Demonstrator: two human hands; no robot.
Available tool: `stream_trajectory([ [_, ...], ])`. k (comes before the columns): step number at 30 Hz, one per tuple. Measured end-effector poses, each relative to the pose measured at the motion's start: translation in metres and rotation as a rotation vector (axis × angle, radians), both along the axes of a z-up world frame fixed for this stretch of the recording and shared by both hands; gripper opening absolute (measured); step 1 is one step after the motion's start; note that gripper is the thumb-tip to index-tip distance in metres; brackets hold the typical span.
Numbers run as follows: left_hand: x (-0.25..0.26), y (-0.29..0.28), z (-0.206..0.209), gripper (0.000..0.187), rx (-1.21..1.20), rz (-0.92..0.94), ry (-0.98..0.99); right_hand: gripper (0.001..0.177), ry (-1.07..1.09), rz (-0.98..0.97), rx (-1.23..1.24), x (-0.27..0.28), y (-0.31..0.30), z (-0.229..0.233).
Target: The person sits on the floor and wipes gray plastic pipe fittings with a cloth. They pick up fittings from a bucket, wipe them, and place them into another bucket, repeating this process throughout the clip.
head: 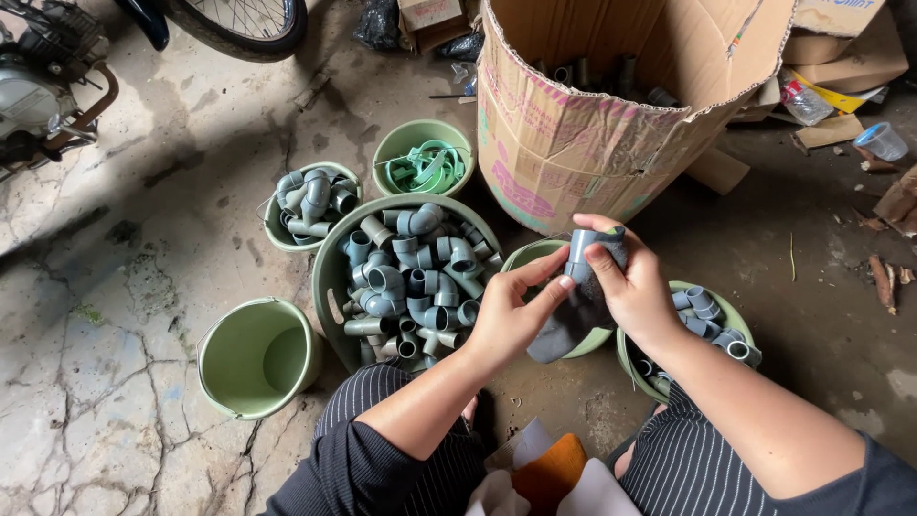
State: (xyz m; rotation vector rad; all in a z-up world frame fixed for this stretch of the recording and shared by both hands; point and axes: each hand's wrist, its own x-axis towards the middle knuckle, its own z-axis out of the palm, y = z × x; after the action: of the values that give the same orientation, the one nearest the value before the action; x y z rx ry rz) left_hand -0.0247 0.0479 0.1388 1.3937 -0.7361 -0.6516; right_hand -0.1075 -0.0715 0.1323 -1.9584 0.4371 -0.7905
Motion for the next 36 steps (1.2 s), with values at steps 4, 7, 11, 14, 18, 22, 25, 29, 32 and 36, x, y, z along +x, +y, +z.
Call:
stream_trajectory([
  [4, 0.002, 0.0, -0.006, 0.046, 0.061, -0.006, 0.005, 0.028, 0.019, -0.082, -0.016, -0.001, 0.0, -0.012],
  [7, 0.0, 0.0, -0.01, 0.041, 0.114, -0.023, 0.026, 0.027, 0.02, -0.143, -0.112, -0.001, 0.005, -0.007],
  [11, 0.001, -0.001, -0.019, 0.042, 0.078, -0.092, 0.09, 0.025, -0.034, -0.168, -0.17, -0.001, 0.004, -0.006],
  [14, 0.001, -0.001, -0.022, 0.051, 0.019, -0.142, 0.117, 0.024, -0.04, -0.151, -0.157, -0.002, 0.003, -0.006],
  [18, -0.003, -0.006, -0.024, 0.052, -0.09, -0.168, 0.271, 0.028, -0.022, -0.061, -0.077, 0.001, 0.012, 0.009],
  [22, -0.001, 0.001, 0.004, 0.05, -0.086, -0.148, 0.376, 0.047, 0.024, 0.005, -0.018, -0.001, 0.013, 0.003],
  [25, 0.0, 0.0, -0.007, 0.053, -0.08, -0.194, 0.407, 0.043, 0.066, 0.029, -0.017, -0.003, 0.005, 0.001],
  [29, 0.003, -0.006, -0.031, 0.053, -0.074, -0.234, 0.431, 0.024, 0.119, -0.094, -0.176, -0.001, -0.003, -0.002],
  [32, 0.004, -0.008, -0.028, 0.051, -0.047, -0.211, 0.396, 0.019, 0.081, -0.114, -0.206, 0.001, -0.001, 0.007],
  [36, -0.001, -0.011, -0.004, 0.05, -0.097, -0.141, 0.404, 0.023, 0.069, -0.056, -0.044, 0.004, -0.013, -0.001],
])
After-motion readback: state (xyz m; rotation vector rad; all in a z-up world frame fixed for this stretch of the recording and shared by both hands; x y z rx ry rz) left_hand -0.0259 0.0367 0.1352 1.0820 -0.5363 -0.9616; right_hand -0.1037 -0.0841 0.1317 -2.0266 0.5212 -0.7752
